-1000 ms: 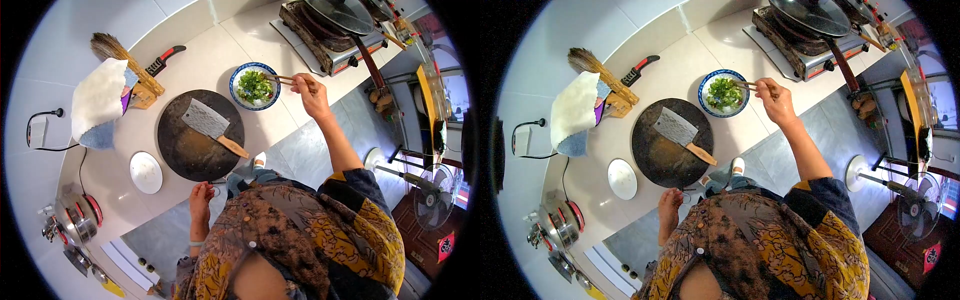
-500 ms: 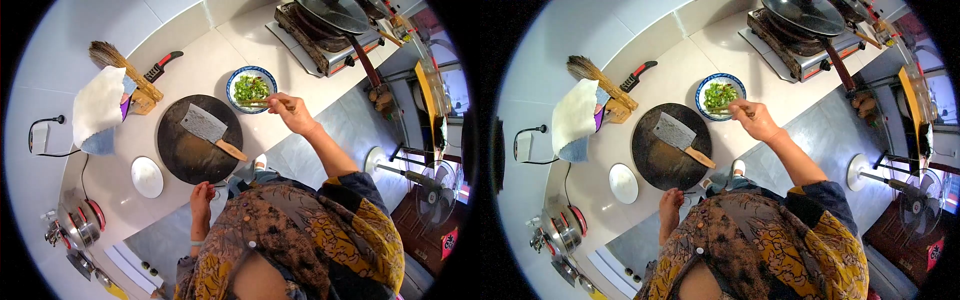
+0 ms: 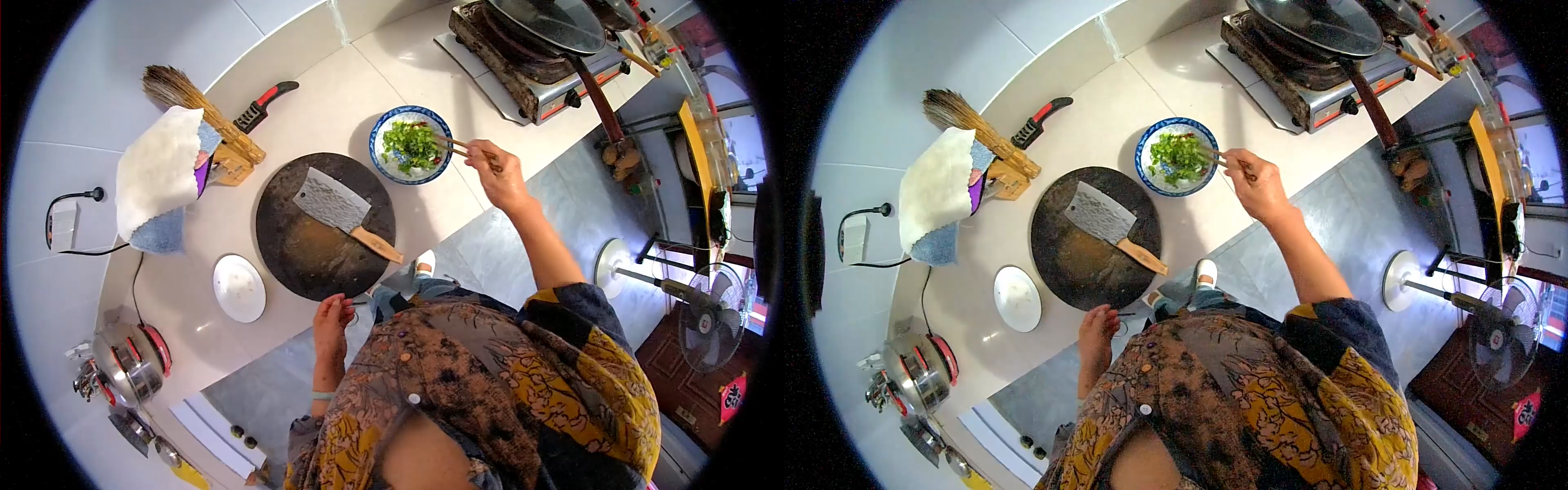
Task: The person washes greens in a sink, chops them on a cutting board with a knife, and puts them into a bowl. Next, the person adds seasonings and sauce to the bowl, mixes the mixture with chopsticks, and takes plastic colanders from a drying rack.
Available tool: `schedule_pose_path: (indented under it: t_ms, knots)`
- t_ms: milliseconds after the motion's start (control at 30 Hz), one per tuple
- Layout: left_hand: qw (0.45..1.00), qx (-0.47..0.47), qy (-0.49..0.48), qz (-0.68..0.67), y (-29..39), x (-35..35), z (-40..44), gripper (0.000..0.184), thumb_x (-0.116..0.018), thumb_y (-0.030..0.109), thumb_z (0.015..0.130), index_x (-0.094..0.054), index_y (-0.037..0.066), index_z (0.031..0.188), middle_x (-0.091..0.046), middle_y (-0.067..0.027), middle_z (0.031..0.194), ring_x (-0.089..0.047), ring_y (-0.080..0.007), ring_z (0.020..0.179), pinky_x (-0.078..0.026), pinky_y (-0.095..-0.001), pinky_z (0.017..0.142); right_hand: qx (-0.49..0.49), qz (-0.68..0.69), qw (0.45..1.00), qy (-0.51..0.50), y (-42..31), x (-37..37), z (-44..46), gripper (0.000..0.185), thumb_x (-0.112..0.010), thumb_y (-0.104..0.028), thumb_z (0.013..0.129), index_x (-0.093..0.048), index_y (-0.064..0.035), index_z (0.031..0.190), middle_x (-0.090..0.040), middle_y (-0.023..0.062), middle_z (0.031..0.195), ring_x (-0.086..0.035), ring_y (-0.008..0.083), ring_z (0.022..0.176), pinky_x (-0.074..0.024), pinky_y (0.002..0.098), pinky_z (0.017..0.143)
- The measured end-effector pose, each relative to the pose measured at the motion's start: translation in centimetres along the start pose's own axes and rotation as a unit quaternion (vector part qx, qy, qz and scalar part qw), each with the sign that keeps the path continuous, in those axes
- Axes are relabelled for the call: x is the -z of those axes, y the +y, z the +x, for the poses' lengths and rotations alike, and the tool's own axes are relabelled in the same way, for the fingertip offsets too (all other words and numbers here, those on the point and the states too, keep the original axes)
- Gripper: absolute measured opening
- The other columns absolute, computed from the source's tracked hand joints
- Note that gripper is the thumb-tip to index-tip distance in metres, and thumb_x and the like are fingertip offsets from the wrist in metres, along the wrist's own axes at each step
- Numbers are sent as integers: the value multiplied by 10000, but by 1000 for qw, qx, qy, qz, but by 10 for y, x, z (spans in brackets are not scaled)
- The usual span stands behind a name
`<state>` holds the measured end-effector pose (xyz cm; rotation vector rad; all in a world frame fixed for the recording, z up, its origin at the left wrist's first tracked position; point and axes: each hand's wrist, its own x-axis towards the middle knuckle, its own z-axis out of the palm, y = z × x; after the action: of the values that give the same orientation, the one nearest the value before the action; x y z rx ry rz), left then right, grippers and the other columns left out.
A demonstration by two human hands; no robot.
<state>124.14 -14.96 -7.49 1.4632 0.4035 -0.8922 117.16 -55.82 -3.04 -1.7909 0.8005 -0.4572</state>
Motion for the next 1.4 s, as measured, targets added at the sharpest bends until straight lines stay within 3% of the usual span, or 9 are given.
schedule_pose_path:
  t_ms: [233,367,600,733,867,1100,1400]
  knots:
    - [1000,-18,1,-7,-2,5,1,207,-520,200,973,-591,38,1081,-658,-67,916,-607,-125,749,-510,-252,691,8,97,992,-79,-21,-20,-10,254,-497,-167,985,-611,43,1071,-667,99,942,-635,157,885,-515,286,814]
    - [1000,-8,15,-6,-3,4,-2,209,-518,205,974,-590,42,1084,-660,-68,912,-611,-123,745,-510,-249,690,6,72,991,-116,-26,-21,-26,226,-500,-124,978,-608,53,1069,-658,109,950,-635,155,872,-525,283,803]
    - [1000,-18,3,-7,-5,3,-3,208,-524,206,971,-590,45,1086,-663,-69,919,-611,-121,749,-509,-252,687,6,63,998,-30,-7,0,-22,218,-501,-136,979,-595,49,1048,-646,94,894,-652,162,840,-533,274,767]
    - [1000,-16,-1,0,-6,4,-1,207,-528,205,969,-592,45,1084,-665,-71,924,-613,-122,752,-509,-252,688,-9,31,999,-9,-36,17,-37,216,-500,-136,975,-592,52,1027,-632,101,897,-654,168,822,-541,277,749]
    - [1000,-13,-2,-8,-6,0,-2,212,-530,209,969,-593,42,1083,-665,-72,925,-611,-120,753,-509,-252,690,-47,-4,999,-27,-30,6,-33,203,-504,-124,970,-591,55,1010,-624,98,879,-654,163,819,-549,282,749]
    - [1000,-18,0,-9,-5,-4,-6,208,-533,210,968,-593,43,1077,-662,-68,923,-609,-119,752,-509,-253,698,66,60,996,3,-8,-32,-6,192,-501,-108,972,-593,55,1014,-644,109,874,-646,147,813,-540,269,740]
    - [1000,-15,7,-23,-16,2,-6,197,-528,201,968,-597,42,1063,-657,-66,909,-607,-120,752,-507,-257,704,57,91,993,-42,-9,-53,2,217,-515,-138,972,-598,53,1036,-648,103,873,-646,148,807,-518,261,711]
